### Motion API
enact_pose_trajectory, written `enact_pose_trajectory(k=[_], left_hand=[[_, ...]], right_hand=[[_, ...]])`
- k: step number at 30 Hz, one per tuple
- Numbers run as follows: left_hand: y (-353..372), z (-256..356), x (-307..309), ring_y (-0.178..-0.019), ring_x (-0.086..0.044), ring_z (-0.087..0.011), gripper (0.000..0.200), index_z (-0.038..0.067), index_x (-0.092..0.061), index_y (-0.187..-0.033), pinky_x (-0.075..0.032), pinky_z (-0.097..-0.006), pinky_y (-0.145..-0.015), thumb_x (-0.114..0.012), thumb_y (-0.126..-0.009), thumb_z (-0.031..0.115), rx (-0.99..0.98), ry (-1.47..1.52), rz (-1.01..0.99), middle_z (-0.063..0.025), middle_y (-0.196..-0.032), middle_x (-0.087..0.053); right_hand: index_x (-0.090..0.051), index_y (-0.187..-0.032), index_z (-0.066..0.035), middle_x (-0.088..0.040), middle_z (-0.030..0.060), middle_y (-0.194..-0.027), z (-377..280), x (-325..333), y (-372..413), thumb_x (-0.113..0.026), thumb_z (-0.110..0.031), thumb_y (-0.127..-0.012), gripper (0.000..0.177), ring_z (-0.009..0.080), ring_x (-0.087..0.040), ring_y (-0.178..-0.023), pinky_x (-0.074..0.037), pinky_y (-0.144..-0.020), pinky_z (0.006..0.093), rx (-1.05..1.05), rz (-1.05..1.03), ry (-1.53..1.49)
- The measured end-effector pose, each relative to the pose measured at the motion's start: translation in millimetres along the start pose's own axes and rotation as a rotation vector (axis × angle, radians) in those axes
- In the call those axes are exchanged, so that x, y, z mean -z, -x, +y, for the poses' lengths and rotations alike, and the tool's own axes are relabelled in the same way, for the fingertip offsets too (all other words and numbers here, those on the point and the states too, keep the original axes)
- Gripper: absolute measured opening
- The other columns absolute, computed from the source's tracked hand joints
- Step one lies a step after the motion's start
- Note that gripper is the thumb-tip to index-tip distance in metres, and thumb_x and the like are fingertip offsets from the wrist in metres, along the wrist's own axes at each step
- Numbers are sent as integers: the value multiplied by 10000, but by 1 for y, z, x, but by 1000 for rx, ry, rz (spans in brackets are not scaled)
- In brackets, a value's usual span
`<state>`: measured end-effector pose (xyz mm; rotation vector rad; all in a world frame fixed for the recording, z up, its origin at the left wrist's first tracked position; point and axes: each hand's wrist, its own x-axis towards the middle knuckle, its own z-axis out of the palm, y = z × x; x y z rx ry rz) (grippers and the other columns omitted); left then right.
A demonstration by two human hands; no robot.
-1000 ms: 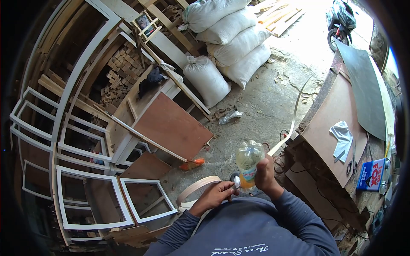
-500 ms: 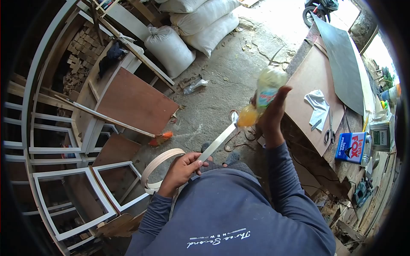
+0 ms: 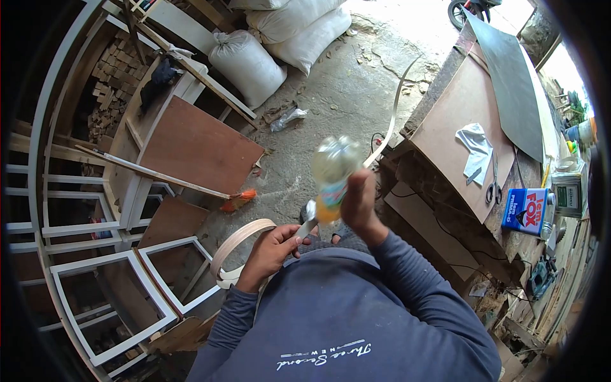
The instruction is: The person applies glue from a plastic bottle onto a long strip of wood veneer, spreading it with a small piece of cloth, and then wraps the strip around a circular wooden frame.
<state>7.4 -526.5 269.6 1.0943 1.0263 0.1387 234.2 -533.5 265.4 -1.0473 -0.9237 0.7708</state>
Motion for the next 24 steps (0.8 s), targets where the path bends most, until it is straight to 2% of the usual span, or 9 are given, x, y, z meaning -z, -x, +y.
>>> enact_pose_trajectory(k=[4,6,8,11,13,16,19,21,24], left_hand=[[-4,1,-4,-884,-623,-108,348,-35,-622,-1255,-509,-253,-773,-644,-973,169,-20,3,4,-68,-1068,-696],[-2,3,-4,-894,-621,-112,340,-30,-645,-1228,-498,-257,-784,-666,-956,173,-109,-218,85,-51,-1053,-674],[-6,4,-4,-904,-619,-117,329,-22,-665,-1203,-488,-262,-796,-683,-942,177,-160,-343,149,-41,-1034,-651],[-11,1,-7,-915,-614,-122,320,-4,-678,-1194,-480,-268,-815,-694,-926,170,-149,-389,175,-39,-1005,-624],[-17,4,-7,-920,-609,-123,336,7,-668,-1220,-480,-270,-827,-690,-919,154,-150,-424,154,-44,-992,-620],[-7,16,-8,-943,-643,-198,328,1,-662,-1209,-502,-320,-883,-682,-898,104,-253,-423,121,-72,-1016,-629],[-11,12,-5,-946,-639,-174,373,-7,-632,-1239,-509,-307,-895,-682,-874,50,-243,-359,112,-72,-1056,-624],[-24,4,-1,-950,-631,-153,392,-9,-616,-1245,-514,-295,-881,-691,-862,21,-229,-181,167,-70,-1070,-624],[-47,-2,1,-938,-622,-125,377,2,-600,-1203,-528,-273,-847,-718,-845,-16,-232,78,226,-62,-1050,-638]], right_hand=[[-608,-1127,28,-666,60,-908,-4,6,-7,-386,-715,-965,792,131,-631,-826,-499,-700,289,-15,-55,28],[-629,-992,16,-647,38,-783,5,24,-24,-388,-721,-963,776,107,-609,-675,-482,-588,268,-35,85,126],[-620,-978,33,-619,16,-804,0,25,-27,-302,-808,-915,902,74,-570,-700,-459,-587,262,-110,148,62],[-628,-1013,42,-643,48,-873,-13,-1,-4,-331,-802,-916,900,102,-598,-797,-494,-673,290,-45,-40,93],[-625,-1073,46,-666,81,-915,-21,-18,-3,-373,-768,-930,864,141,-622,-844,-495,-703,306,105,4,135],[-631,-1121,42,-690,118,-907,1,22,-22,-422,-729,-944,818,172,-662,-823,-505,-679,319,76,-22,251],[-629,-1115,41,-690,98,-873,37,91,-34,-425,-700,-965,783,148,-655,-776,-504,-647,301,-72,106,537],[-625,-1130,34,-687,59,-879,24,90,-34,-445,-709,-953,785,134,-653,-787,-514,-665,283,10,259,339],[-599,-1195,22,-679,83,-1029,-9,85,-16,-755,-533,-856,669,150,-652,-928,-535,-812,304,-92,-11,229]])
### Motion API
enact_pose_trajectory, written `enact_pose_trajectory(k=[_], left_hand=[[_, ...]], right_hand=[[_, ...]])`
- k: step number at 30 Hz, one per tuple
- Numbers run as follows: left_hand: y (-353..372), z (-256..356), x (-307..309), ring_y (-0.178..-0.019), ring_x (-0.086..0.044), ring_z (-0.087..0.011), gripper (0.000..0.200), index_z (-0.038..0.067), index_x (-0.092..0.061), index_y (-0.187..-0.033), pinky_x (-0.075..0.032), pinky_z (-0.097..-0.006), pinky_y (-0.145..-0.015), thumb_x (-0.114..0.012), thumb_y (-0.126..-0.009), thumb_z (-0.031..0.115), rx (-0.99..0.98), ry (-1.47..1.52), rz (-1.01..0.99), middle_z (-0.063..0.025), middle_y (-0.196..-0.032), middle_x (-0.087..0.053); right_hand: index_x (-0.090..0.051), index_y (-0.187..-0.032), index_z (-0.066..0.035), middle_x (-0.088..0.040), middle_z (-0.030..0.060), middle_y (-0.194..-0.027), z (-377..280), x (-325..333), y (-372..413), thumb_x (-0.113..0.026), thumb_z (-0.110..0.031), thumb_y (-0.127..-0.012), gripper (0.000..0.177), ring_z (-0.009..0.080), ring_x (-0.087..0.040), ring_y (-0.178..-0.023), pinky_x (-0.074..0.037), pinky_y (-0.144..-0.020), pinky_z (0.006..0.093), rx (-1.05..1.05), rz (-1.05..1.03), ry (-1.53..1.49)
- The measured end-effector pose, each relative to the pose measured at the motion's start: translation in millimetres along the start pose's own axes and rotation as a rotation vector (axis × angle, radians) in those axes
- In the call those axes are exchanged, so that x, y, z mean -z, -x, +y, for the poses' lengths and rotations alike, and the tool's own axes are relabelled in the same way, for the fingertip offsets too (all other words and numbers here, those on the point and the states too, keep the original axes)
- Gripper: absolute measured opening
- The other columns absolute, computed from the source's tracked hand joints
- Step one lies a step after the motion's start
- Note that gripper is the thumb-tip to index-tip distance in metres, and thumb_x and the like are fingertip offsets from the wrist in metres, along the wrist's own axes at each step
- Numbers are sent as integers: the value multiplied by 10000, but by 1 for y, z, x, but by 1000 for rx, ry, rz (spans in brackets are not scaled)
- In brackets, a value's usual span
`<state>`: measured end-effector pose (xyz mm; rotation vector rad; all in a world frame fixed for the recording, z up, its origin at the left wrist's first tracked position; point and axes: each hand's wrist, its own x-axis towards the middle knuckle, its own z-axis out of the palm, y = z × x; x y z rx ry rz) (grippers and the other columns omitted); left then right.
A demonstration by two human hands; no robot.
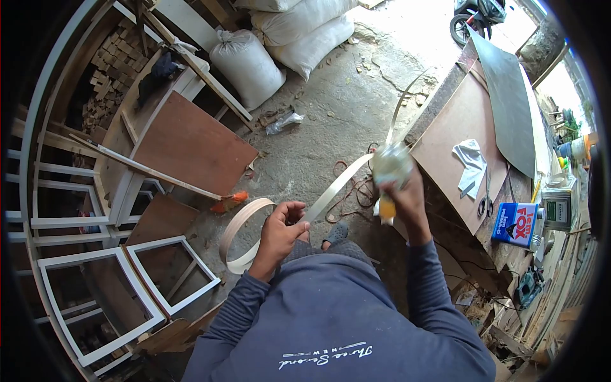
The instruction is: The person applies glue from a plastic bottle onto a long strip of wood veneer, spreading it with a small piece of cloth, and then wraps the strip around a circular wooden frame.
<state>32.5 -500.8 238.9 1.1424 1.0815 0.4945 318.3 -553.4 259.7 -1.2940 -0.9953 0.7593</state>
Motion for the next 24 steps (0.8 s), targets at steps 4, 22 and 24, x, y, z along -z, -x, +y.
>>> enact_pose_trajectory(k=[4,22,24], left_hand=[[-29,-6,-15,-927,-621,-117,261,28,-615,-1114,-525,-265,-832,-708,-872,-3,-16,106,-5,-46,-1022,-653],[-52,57,27,-1242,-525,-284,600,32,-352,-1462,-423,-402,-1055,-582,-908,18,-580,-830,562,-181,-1452,-417],[-37,70,52,-1289,-500,-332,630,29,-335,-1482,-407,-435,-1079,-603,-912,51,-624,-1207,654,-204,-1482,-388]], right_hand=[[-588,-1273,-13,-681,119,-1125,-9,-21,25,-889,-273,-720,681,205,-647,-1020,-522,-907,351,-195,-526,172],[-626,-1296,-8,-740,152,-1024,11,-50,-6,-889,-278,-658,742,205,-724,-964,-549,-866,327,-64,-341,216],[-624,-1297,-4,-738,165,-1032,13,-47,-15,-889,-280,-657,746,244,-733,-967,-558,-855,343,96,-279,343]])
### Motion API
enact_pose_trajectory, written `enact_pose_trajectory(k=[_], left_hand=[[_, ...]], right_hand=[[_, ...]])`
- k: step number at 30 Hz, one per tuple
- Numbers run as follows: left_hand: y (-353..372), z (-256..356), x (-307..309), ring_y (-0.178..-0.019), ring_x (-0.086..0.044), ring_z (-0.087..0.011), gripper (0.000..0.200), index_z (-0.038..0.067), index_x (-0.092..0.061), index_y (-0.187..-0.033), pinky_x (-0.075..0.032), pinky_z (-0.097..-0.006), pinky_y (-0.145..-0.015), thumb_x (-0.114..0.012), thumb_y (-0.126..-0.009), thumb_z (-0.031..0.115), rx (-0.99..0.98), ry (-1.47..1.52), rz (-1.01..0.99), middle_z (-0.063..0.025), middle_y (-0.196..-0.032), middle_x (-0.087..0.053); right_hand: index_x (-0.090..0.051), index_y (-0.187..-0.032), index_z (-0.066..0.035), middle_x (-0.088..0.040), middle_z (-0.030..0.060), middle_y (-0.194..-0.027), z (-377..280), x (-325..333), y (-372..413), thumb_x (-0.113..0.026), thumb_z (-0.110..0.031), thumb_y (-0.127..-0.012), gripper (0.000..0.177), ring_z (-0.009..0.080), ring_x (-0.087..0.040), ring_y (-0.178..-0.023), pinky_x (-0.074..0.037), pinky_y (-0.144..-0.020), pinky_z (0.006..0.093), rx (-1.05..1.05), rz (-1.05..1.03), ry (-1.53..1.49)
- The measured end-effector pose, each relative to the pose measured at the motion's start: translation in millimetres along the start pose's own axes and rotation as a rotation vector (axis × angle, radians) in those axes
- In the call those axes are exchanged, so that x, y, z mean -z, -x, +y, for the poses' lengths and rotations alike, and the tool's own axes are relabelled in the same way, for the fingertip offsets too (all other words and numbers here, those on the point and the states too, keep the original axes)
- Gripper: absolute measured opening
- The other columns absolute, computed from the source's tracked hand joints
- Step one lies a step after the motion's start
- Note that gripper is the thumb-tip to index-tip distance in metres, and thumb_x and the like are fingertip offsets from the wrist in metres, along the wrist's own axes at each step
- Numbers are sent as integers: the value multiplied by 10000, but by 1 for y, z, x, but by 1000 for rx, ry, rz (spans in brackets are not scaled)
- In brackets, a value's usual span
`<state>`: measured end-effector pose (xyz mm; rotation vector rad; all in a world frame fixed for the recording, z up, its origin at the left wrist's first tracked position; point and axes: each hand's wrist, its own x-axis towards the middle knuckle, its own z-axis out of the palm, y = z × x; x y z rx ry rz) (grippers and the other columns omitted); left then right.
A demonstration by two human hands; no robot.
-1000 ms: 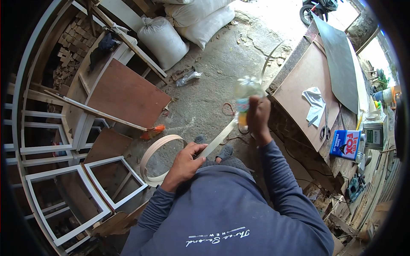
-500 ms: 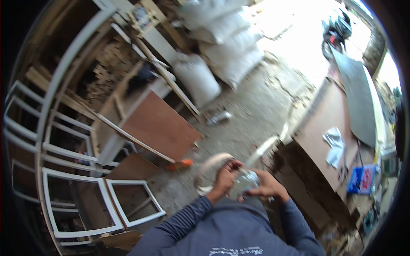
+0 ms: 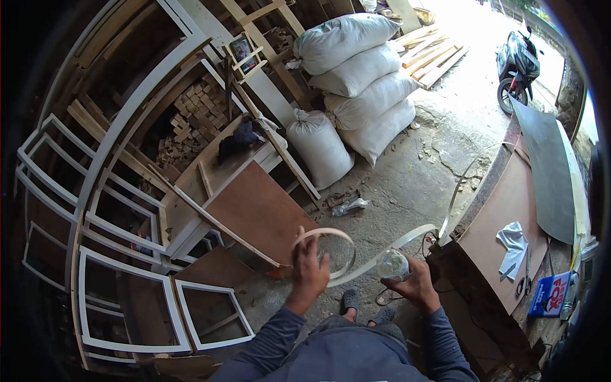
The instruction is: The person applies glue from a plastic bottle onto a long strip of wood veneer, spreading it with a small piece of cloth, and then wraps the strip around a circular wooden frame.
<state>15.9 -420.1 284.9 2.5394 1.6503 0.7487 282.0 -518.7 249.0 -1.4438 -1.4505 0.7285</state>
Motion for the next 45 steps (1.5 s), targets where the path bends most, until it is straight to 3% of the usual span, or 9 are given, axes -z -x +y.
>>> enact_pose_trajectory(k=[5,9,12,26,28,32,36,38,45], left_hand=[[37,-44,11,-1290,-501,-383,650,12,-340,-1488,-412,-479,-1070,-648,-929,131,406,926,117,-239,-1476,-377],[82,-94,15,-1242,-532,-316,665,36,-283,-1514,-432,-505,-1047,-627,-970,207,253,303,61,-176,-1453,-406],[114,-107,7,-1252,-520,-305,645,79,-301,-1503,-429,-536,-1039,-625,-970,247,814,1219,491,-144,-1465,-404],[271,-248,-32,-1184,-608,-310,742,-12,-489,-1340,-449,-497,-1070,-324,-1005,630,1555,1744,1387,-172,-1305,-604],[314,-278,-80,-1197,-608,-294,654,0,-536,-1309,-471,-456,-1034,-382,-1010,560,2000,1022,1267,-191,-1290,-619],[367,-314,-138,-1206,-602,-280,448,146,-612,-1302,-463,-393,-1018,-473,-979,424,1437,408,-887,-125,-1265,-656],[261,-353,-186,-838,-676,-311,250,-2,-656,-986,-538,-431,-743,-592,-940,236,1560,595,-387,-163,-860,-680],[174,-326,-210,-972,-670,-288,373,-9,-649,-1072,-535,-438,-880,-552,-1006,345,660,514,-141,-178,-1000,-692],[-10,12,14,-1022,-667,-226,725,-14,-552,-1324,-507,-348,-939,-466,-987,621,-11,1226,-1155,-126,-1117,-701]], right_hand=[[-585,-1336,19,-724,200,-1078,-2,2,-21,-890,-263,-664,790,288,-735,-972,-565,-864,368,126,126,45],[-566,-1345,45,-720,194,-1114,-25,10,-34,-892,-209,-672,789,265,-721,-1039,-561,-890,357,151,175,-9],[-566,-1340,54,-718,203,-1117,-22,7,-39,-892,-212,-674,788,271,-724,-1030,-558,-890,351,180,202,-34],[-591,-1309,47,-724,187,-1086,-51,16,-39,-895,-212,-641,779,260,-738,-966,-566,-860,345,290,195,6],[-601,-1301,34,-724,190,-1076,-60,17,-32,-896,-211,-622,780,274,-742,-953,-570,-848,349,333,163,24],[-611,-1297,14,-720,192,-1094,-66,8,-22,-885,-191,-581,793,306,-737,-961,-568,-854,358,466,82,31],[-612,-1307,-5,-709,192,-1132,-62,12,-9,-872,-201,-567,808,319,-721,-1008,-562,-879,362,472,26,-20],[-614,-1306,-8,-703,194,-1150,-60,14,2,-871,-220,-582,797,319,-717,-1017,-560,-890,362,442,36,-18],[-612,-1294,8,-706,196,-1126,-62,20,21,-887,-258,-600,793,312,-721,-1002,-560,-886,357,336,60,8]])
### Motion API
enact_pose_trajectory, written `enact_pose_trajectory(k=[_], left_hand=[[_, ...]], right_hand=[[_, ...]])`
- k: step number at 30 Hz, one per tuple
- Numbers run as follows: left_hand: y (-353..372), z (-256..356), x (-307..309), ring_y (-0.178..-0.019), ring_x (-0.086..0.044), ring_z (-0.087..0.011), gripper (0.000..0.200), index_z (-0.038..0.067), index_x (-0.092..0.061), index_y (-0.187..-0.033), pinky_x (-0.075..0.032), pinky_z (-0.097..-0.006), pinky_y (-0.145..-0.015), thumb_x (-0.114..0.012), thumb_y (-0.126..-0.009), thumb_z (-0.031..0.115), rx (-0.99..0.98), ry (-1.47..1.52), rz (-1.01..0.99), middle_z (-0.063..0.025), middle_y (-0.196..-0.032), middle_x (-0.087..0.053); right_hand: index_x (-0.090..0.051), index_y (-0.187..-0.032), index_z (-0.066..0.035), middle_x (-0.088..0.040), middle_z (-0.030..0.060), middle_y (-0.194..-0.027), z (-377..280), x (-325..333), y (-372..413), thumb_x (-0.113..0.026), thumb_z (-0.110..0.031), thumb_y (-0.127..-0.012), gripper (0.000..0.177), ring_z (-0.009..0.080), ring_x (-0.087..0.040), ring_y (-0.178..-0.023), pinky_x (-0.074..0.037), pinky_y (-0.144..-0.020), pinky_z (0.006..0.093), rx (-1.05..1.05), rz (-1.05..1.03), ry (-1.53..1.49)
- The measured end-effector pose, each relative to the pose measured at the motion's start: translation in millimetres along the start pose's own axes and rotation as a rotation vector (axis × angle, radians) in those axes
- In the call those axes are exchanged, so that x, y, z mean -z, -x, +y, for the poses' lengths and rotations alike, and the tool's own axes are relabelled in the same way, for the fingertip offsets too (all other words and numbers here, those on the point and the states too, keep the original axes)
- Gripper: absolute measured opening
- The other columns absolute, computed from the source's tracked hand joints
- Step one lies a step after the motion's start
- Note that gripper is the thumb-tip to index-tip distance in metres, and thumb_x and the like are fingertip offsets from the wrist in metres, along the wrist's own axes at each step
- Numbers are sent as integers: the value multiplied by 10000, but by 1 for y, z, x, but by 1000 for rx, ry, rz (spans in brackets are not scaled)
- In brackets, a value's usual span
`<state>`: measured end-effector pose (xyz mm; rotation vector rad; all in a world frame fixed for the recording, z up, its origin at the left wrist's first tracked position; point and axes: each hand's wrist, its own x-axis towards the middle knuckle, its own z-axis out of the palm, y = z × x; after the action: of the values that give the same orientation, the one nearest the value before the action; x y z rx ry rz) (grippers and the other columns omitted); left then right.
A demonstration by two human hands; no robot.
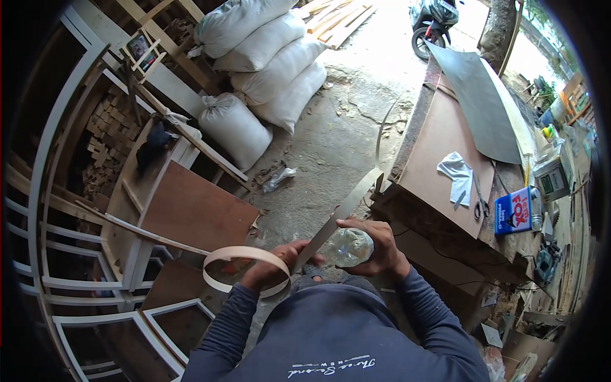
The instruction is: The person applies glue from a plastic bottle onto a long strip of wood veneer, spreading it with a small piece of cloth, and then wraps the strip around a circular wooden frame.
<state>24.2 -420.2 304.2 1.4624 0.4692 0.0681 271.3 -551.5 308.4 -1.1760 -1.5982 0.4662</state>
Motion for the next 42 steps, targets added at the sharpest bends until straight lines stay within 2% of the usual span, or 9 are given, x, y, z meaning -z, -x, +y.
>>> enact_pose_trajectory(k=[3,6,8,13,15,26,29,34,42], left_hand=[[-6,-16,-10,-848,-652,-126,544,12,-532,-1386,-518,-273,-813,-620,-997,383,98,381,-58,-50,-1007,-709],[-8,-8,-15,-757,-557,-33,380,46,-585,-1333,-448,-201,-690,-624,-1011,242,150,174,17,-8,-948,-716],[-7,-17,-15,-737,-531,-30,383,46,-591,-1333,-446,-201,-679,-624,-1010,250,146,145,13,3,-925,-712],[14,-29,-11,-720,-519,-26,372,12,-584,-1335,-441,-198,-668,-601,-1021,212,231,213,-9,-10,-936,-711],[21,-24,-11,-712,-512,-28,374,-3,-578,-1335,-424,-192,-649,-597,-1022,201,246,190,1,-19,-948,-713],[47,-26,-13,-693,-486,-19,368,-6,-585,-1325,-390,-175,-619,-603,-1015,190,329,114,132,-11,-949,-718],[49,-19,-16,-684,-471,-16,370,-7,-582,-1330,-382,-173,-614,-601,-1014,184,350,127,112,-10,-949,-717],[55,-21,-17,-678,-460,-16,382,-8,-577,-1341,-378,-175,-612,-599,-1014,188,335,97,125,-16,-961,-714],[55,-23,-16,-718,-500,-43,351,1,-628,-1291,-412,-207,-667,-604,-1014,215,380,23,120,7,-939,-700]], right_hand=[[-621,-1252,22,-715,166,-1082,-3,4,6,-897,-274,-644,731,261,-725,-965,-561,-858,337,-86,75,-32],[-639,-1136,22,-713,99,-1005,-11,24,21,-876,-256,-729,547,146,-688,-885,-551,-801,295,-332,226,-96],[-591,-1146,18,-648,80,-938,4,31,29,-831,-285,-764,543,144,-636,-791,-526,-695,272,-417,702,-522],[-557,-1020,-10,-531,46,-782,-12,58,-18,-517,-794,-854,802,122,-515,-619,-407,-584,289,-303,943,-745],[-561,-987,-14,-536,48,-726,-3,48,-28,-400,-870,-835,884,119,-501,-560,-402,-548,282,-373,911,-700],[-572,-1149,69,-645,82,-901,18,-42,-25,-545,-849,-785,987,133,-630,-737,-526,-651,268,-331,550,-568],[-575,-1127,32,-611,46,-954,6,-39,-36,-575,-739,-872,812,114,-580,-864,-497,-724,285,-197,489,-568],[-599,-1062,1,-616,17,-818,67,-14,-25,-547,-728,-894,749,73,-600,-706,-496,-603,229,-382,622,-523],[-600,-1160,21,-667,86,-972,-14,-55,-46,-629,-676,-870,755,156,-618,-878,-515,-739,326,-145,410,-550]])
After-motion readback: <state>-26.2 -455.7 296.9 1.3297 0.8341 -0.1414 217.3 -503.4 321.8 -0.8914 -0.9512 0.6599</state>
